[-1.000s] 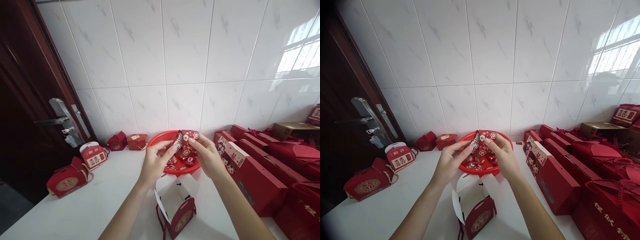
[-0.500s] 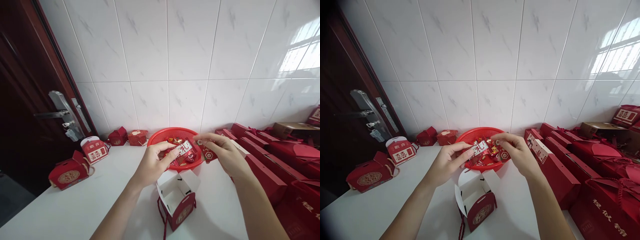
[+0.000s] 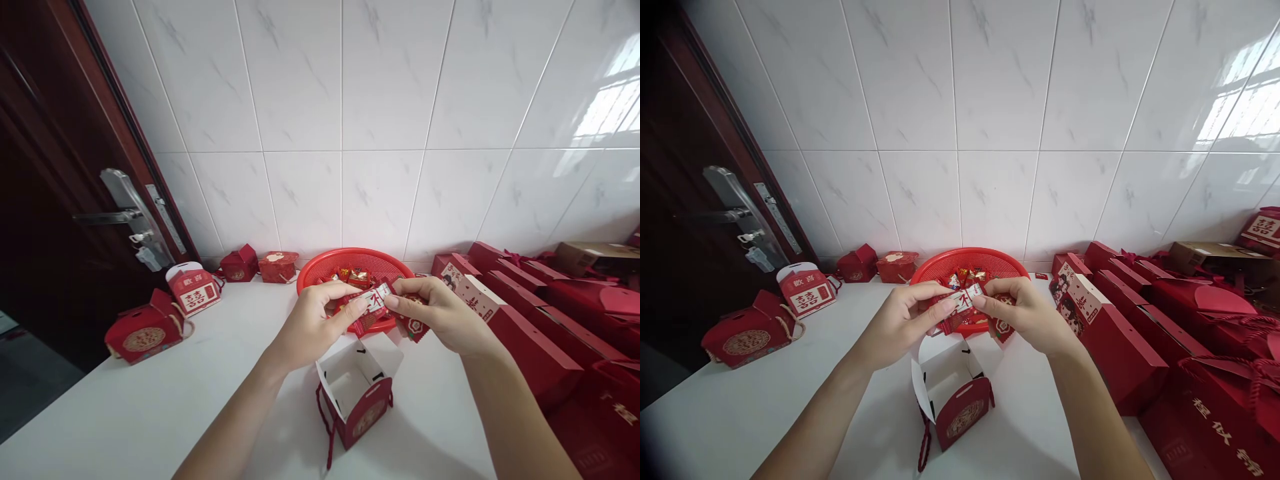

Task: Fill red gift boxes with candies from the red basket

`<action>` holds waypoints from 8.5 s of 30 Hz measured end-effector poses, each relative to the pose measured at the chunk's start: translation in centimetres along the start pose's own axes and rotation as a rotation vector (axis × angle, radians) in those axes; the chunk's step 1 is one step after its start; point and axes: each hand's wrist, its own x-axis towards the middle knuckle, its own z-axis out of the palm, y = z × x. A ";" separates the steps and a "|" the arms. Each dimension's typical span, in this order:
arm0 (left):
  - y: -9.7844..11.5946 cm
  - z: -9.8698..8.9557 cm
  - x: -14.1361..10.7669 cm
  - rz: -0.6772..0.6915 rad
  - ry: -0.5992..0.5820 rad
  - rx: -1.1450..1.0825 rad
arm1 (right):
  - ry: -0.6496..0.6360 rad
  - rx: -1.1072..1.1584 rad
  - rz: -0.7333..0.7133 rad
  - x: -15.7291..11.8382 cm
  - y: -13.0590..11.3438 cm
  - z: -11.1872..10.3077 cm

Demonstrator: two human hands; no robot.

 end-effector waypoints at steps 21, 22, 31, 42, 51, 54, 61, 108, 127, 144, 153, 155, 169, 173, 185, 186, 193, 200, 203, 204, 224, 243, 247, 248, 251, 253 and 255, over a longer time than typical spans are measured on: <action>-0.9 1.1 0.0 0.001 0.075 -0.259 | 0.059 -0.004 -0.012 0.4 0.8 -0.6; -0.9 1.1 -0.1 0.017 0.095 -0.232 | 0.058 0.011 -0.006 0.5 0.8 -0.6; -1.2 1.3 -0.1 0.051 0.157 -0.314 | 0.020 0.171 0.030 0.6 0.4 -0.1; -2.0 2.2 0.3 0.297 0.353 -0.200 | -0.135 0.342 0.022 1.3 1.5 -0.3; -1.9 1.2 0.5 0.374 0.400 -0.022 | -0.080 0.221 -0.097 1.4 2.1 0.0; -1.6 0.9 0.4 0.433 0.377 0.065 | -0.013 0.146 -0.154 1.2 2.2 -0.3; -1.3 1.2 0.4 0.557 0.391 0.303 | 0.103 0.036 -0.253 1.0 2.1 -0.5; -0.8 -0.5 0.0 0.492 0.155 0.317 | 0.020 -0.746 -0.749 0.8 2.3 -0.9; -1.2 0.2 -0.1 0.548 0.160 0.283 | 0.060 -0.790 -0.784 0.2 1.8 -1.2; -2.2 0.1 0.5 0.552 0.159 0.187 | 0.121 -0.860 -0.842 -0.1 1.4 -0.6; -2.4 0.1 0.6 0.538 0.139 0.170 | 0.139 -0.924 -0.831 -0.4 1.2 -0.4; -2.4 0.1 0.6 0.537 0.140 0.174 | 0.140 -0.927 -0.827 -0.4 1.1 -0.4; -2.4 0.1 0.7 0.538 0.131 0.185 | 0.147 -0.967 -0.793 -0.7 0.9 -0.2; -2.4 0.1 0.7 0.542 0.123 0.188 | 0.146 -0.968 -0.799 -0.7 0.9 -0.2; -2.4 0.1 0.6 0.532 0.130 0.209 | 0.146 -0.987 -0.784 -0.8 0.8 -0.1; -2.4 0.1 0.6 0.535 0.130 0.211 | 0.143 -0.987 -0.778 -0.8 0.8 -0.1; -2.1 0.1 0.5 0.522 0.134 0.233 | 0.125 -0.998 -0.733 -0.9 0.7 -0.2; -1.9 0.3 0.4 0.527 0.146 0.245 | 0.121 -1.002 -0.752 -0.8 0.8 -0.2; -1.9 0.3 0.4 0.530 0.146 0.249 | 0.122 -1.002 -0.756 -0.8 0.8 -0.2; -1.9 0.3 0.3 0.532 0.146 0.250 | 0.123 -1.004 -0.758 -0.8 0.8 -0.2; -1.8 0.4 0.3 0.579 0.171 0.318 | 0.135 -1.038 -0.762 -0.7 0.8 -0.2; -1.8 0.4 0.2 0.550 0.183 0.343 | 0.132 -1.052 -0.756 -0.7 0.9 -0.3; -1.6 0.4 0.2 0.526 0.194 0.328 | 0.131 -1.041 -0.758 -0.7 0.9 -0.3; -1.5 0.4 0.2 0.527 0.200 0.331 | 0.128 -1.036 -0.752 -0.7 0.9 -0.3; -1.5 0.5 0.2 0.540 0.217 0.337 | 0.133 -1.004 -0.732 -0.7 1.0 -0.3; -1.5 0.5 0.3 0.544 0.224 0.332 | 0.142 -0.971 -0.719 -0.7 1.1 -0.3; -1.6 0.6 0.3 0.543 0.224 0.320 | 0.145 -0.937 -0.705 -0.6 1.1 -0.4</action>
